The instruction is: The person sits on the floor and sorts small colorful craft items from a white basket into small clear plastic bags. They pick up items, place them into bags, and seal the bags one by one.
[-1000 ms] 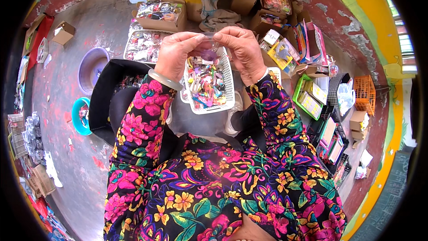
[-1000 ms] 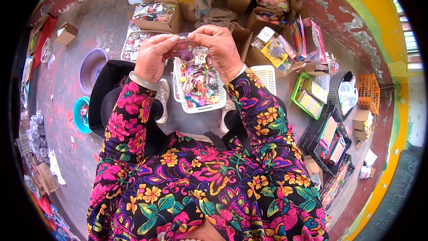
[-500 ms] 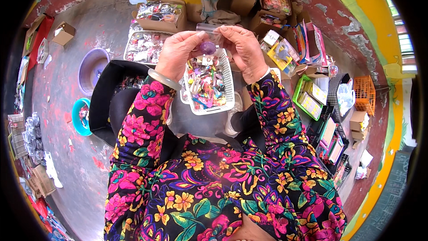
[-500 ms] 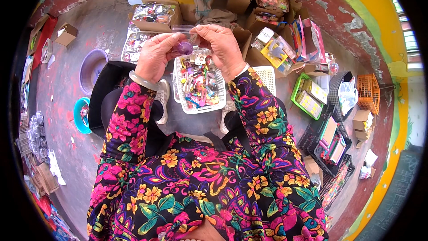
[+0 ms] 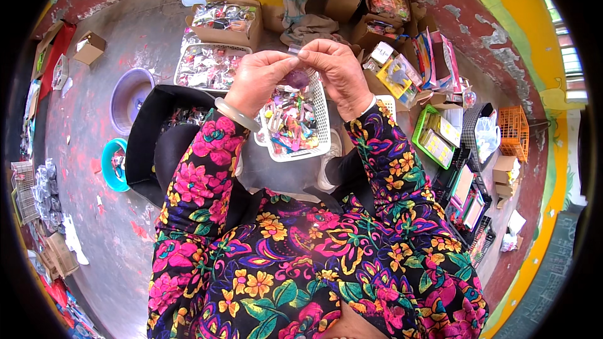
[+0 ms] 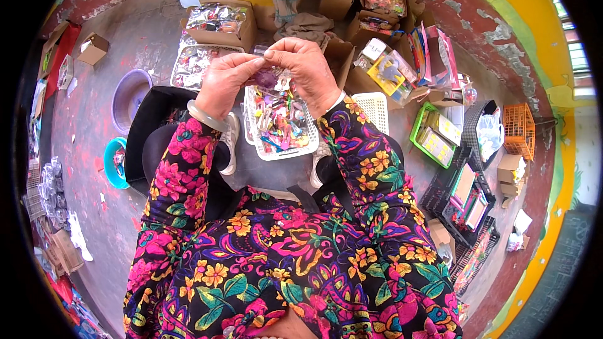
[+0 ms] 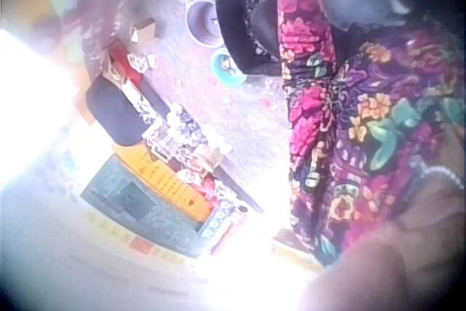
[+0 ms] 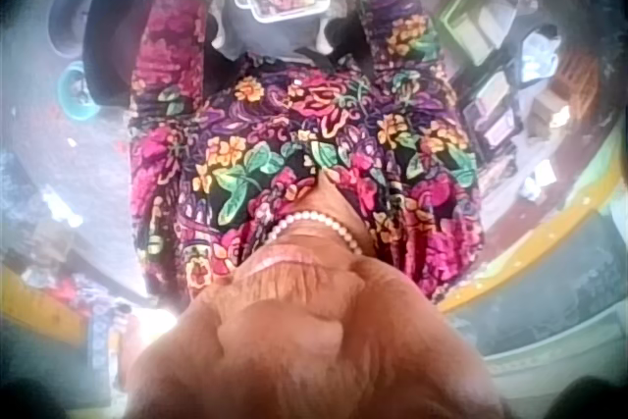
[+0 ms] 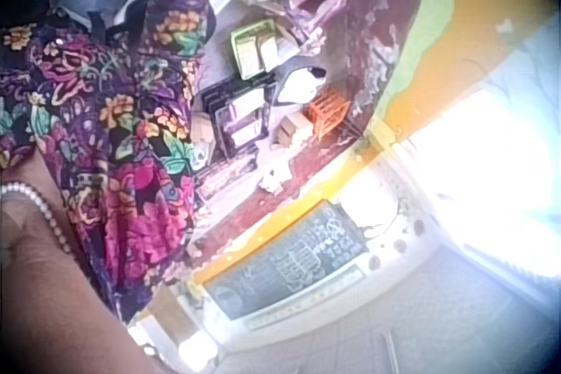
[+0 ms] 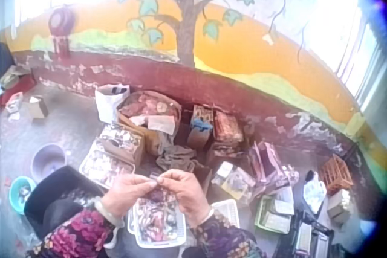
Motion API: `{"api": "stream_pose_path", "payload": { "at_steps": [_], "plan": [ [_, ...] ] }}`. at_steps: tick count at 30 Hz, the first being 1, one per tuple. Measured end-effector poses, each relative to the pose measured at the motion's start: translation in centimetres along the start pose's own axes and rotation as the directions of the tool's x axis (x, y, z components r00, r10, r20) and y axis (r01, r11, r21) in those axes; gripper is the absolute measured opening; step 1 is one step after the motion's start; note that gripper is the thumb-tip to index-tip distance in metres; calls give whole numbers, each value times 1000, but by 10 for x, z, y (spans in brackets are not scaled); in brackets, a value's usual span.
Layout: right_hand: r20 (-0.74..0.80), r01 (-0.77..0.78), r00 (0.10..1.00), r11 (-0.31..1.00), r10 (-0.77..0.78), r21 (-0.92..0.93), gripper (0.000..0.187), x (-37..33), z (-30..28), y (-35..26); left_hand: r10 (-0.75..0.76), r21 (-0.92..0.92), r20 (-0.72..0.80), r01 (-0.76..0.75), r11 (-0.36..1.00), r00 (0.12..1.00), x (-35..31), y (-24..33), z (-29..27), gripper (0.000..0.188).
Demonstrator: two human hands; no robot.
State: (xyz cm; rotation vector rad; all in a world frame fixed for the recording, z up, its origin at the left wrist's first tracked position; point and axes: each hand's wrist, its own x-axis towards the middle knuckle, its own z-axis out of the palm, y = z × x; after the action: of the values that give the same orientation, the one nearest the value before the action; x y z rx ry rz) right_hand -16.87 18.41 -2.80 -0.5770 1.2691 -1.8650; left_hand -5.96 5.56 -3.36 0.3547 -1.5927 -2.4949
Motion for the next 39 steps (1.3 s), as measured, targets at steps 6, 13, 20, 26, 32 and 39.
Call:
{"api": "stream_pose_path", "payload": {
  "at_steps": [6,13,20,26,32,39],
  "plan": [
    [26,-15,1000,997,17,-80,11,0,0,-2,-69,72,-31,71,995,997,-2,8,1,15],
    [37,-32,998,956,45,-291,16,-2,0,-12,110,112,-43,-105,988,993,2,2,-6,12],
    [34,-9,999,969,18,-249,15,-2,-7,-17,164,56,-85,-160,986,983,1,4,-5,9],
    [22,10,1000,981,-6,-192,10,-2,5,-17,116,-41,-108,-121,992,987,-5,8,-8,10],
    [-104,33,994,995,-43,-96,13,-6,0,-18,211,-54,-36,-212,976,977,5,-1,-1,22],
    [-163,167,974,985,-159,40,12,-2,-11,-3,114,-17,-69,-115,993,991,0,-6,0,17]
  ]
}}
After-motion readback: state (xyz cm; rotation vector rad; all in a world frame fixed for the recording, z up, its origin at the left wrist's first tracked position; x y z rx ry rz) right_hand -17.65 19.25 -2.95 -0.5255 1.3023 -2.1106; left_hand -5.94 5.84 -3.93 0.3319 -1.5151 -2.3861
